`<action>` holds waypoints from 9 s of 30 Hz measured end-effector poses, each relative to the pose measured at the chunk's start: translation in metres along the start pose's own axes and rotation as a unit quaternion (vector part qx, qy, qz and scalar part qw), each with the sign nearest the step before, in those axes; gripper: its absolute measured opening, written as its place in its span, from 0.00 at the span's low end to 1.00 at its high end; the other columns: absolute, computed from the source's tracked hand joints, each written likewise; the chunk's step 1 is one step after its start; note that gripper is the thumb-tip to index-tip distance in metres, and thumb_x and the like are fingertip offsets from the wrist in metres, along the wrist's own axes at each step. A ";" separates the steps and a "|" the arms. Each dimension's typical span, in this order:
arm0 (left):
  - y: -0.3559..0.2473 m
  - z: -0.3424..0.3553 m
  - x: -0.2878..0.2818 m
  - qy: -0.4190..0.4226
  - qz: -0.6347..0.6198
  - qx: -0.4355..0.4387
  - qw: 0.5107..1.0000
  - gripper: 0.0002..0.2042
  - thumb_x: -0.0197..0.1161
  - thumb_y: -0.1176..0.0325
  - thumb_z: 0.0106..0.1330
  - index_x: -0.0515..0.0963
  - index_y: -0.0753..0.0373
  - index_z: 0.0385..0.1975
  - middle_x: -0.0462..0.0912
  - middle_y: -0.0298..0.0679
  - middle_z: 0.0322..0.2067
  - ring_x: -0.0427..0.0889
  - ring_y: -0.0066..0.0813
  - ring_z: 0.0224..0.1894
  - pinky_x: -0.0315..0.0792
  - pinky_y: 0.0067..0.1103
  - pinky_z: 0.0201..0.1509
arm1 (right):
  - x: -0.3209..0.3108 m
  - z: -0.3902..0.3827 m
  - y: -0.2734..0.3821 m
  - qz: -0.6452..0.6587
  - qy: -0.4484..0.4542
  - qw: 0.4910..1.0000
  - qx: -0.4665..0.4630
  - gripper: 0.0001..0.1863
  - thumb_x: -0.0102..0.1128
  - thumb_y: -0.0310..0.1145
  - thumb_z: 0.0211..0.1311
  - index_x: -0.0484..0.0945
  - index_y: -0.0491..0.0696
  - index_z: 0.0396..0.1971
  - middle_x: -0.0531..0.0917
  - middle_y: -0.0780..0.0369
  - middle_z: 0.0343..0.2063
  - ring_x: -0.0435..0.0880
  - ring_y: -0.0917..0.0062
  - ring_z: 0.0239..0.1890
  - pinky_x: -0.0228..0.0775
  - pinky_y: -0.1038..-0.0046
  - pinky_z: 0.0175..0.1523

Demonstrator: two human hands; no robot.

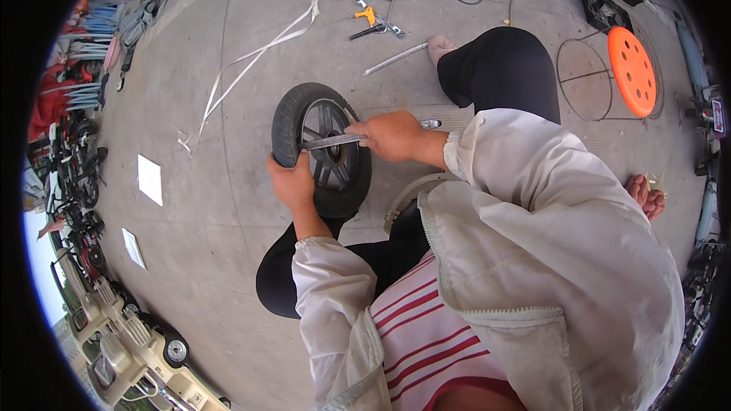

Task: The person uses a metal tire lever to pry the tire bead away from the rim of a small wheel. They repeatedly insert the lever between the tire and rim, rotating the wheel to work around the circumference.

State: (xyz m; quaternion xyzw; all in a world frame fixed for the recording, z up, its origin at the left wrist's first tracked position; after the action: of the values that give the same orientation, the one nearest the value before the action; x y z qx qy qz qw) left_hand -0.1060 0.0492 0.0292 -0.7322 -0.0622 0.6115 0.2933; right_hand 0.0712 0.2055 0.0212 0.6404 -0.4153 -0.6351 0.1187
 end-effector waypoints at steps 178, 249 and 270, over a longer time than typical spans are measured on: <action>-0.010 0.003 0.022 -0.027 -0.116 0.083 0.989 0.33 0.72 0.54 0.52 0.71 0.69 0.54 0.80 0.54 0.45 0.80 0.51 0.48 0.71 0.34 0.52 | -0.031 0.033 -0.009 -0.128 0.074 0.986 -0.073 0.15 0.57 0.35 0.60 0.78 0.59 0.48 0.84 0.56 0.30 0.84 0.58 0.36 0.72 0.55 0.34; -0.039 -0.047 0.022 0.080 -0.056 0.051 0.994 0.36 0.73 0.58 0.45 0.72 0.67 0.55 0.82 0.54 0.43 0.82 0.51 0.46 0.74 0.34 0.51 | 0.044 -0.018 -0.050 -0.238 -0.101 0.960 -0.106 0.06 0.53 0.32 0.55 0.80 0.56 0.28 0.80 0.65 0.28 0.80 0.71 0.39 0.63 0.67 0.50; -0.049 -0.027 0.017 0.020 -0.166 0.173 0.971 0.39 0.74 0.58 0.52 0.64 0.72 0.60 0.75 0.56 0.52 0.75 0.50 0.56 0.68 0.34 0.60 | 0.051 -0.017 -0.078 -0.269 -0.024 0.962 -0.047 0.07 0.55 0.33 0.53 0.83 0.53 0.28 0.83 0.60 0.31 0.82 0.66 0.39 0.74 0.65 0.42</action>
State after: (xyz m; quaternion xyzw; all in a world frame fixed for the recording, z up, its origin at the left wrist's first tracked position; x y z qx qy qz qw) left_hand -0.0634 0.0875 0.0419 -0.6619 -0.0697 0.5410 0.5141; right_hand 0.1089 0.2134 -0.0652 0.7065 -0.1999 -0.6779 -0.0367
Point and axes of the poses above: each hand's wrist, its own z-axis towards the middle knuckle, its own x-axis out of the palm, y = z × x, the point moved 9 cm from there along z, towards the middle knuckle
